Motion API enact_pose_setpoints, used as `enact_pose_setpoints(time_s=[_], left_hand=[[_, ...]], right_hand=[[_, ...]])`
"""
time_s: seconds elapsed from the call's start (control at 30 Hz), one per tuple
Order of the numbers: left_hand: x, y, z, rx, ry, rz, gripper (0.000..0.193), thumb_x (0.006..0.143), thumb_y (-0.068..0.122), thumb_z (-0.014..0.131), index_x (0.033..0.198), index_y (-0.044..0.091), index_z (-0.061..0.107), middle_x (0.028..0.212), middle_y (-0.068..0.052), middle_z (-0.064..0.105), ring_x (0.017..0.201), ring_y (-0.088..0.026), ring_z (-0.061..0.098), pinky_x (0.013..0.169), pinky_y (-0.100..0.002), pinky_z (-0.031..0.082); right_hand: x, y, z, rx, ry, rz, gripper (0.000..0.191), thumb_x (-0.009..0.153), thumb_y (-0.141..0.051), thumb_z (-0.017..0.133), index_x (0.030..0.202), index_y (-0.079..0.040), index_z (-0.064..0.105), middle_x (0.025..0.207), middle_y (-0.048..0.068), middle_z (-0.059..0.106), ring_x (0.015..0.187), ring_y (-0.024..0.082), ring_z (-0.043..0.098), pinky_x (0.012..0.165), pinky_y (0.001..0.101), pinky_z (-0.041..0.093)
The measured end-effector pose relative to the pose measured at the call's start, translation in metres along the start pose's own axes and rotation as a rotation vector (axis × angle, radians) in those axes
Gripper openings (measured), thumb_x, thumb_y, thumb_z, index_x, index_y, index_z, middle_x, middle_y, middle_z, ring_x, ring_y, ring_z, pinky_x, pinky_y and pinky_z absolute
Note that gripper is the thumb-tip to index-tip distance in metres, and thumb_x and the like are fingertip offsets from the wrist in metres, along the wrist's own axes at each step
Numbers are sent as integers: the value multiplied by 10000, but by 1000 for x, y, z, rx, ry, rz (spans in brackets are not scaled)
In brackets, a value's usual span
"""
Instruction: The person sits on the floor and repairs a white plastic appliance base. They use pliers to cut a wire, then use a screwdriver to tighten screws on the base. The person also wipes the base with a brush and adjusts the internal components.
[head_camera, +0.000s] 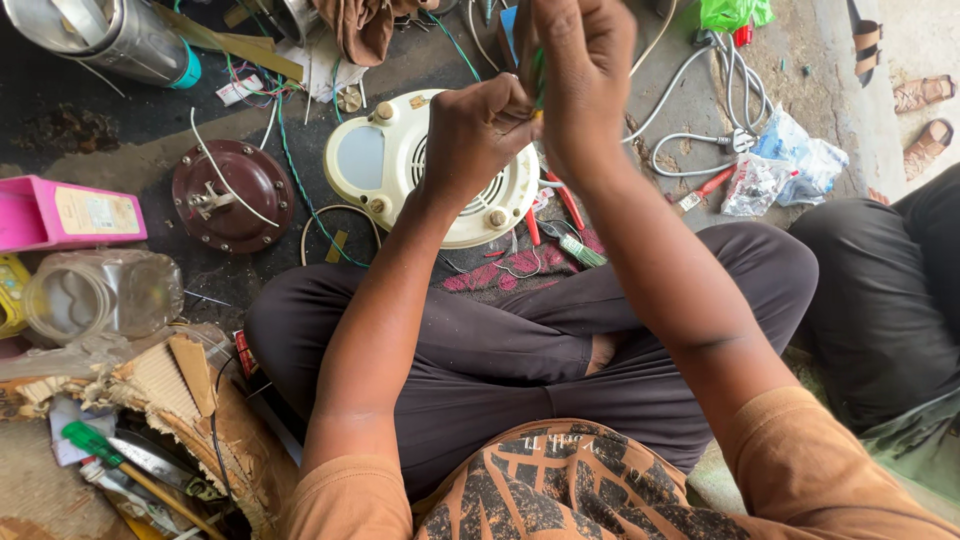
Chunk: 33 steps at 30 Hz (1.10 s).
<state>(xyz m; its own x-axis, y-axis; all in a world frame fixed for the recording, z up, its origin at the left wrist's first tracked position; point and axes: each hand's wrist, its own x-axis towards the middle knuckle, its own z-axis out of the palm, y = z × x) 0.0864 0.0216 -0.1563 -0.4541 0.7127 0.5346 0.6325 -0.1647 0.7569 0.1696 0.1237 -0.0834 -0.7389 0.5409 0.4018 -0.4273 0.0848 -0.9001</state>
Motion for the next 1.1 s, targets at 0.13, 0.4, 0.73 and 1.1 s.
enact_pose_setpoints(time_s=[0.13, 0.4, 0.73, 1.1], left_hand=[[0, 1, 2, 141, 86, 129, 291, 825, 175, 893, 910, 55, 643, 807, -103, 697, 758, -282, 730, 672, -372, 550], [0, 2, -3, 62, 27, 26, 435, 864, 312, 902, 888, 14, 585, 741, -105, 634, 687, -286, 694, 633, -404, 533], [-5, -10, 9, 46, -35, 137, 223, 1018, 245, 718, 968, 35, 663, 839, -91, 713, 797, -300, 719, 679, -409, 548], [-6, -12, 12, 53, -50, 156, 271, 1040, 262, 705, 937, 18, 647, 825, -113, 701, 794, -300, 715, 676, -410, 545]], right_hand=[[8, -1, -7, 57, -258, -28, 514, 1161, -268, 510, 716, -13, 536, 642, 27, 523, 553, 121, 452, 571, 275, 343], [-60, 11, -65, -989, -194, -86, 66, 1065, -63, 666, 1058, -5, 633, 959, 195, 675, 894, 389, 668, 774, 443, 494], [-106, 42, -97, -925, -488, 177, 172, 947, -120, 737, 1109, -63, 752, 835, 184, 716, 719, 374, 687, 656, 447, 535], [-74, 33, -114, -926, -721, -70, 139, 931, -116, 721, 1053, -83, 778, 903, 117, 749, 806, 328, 684, 721, 443, 531]])
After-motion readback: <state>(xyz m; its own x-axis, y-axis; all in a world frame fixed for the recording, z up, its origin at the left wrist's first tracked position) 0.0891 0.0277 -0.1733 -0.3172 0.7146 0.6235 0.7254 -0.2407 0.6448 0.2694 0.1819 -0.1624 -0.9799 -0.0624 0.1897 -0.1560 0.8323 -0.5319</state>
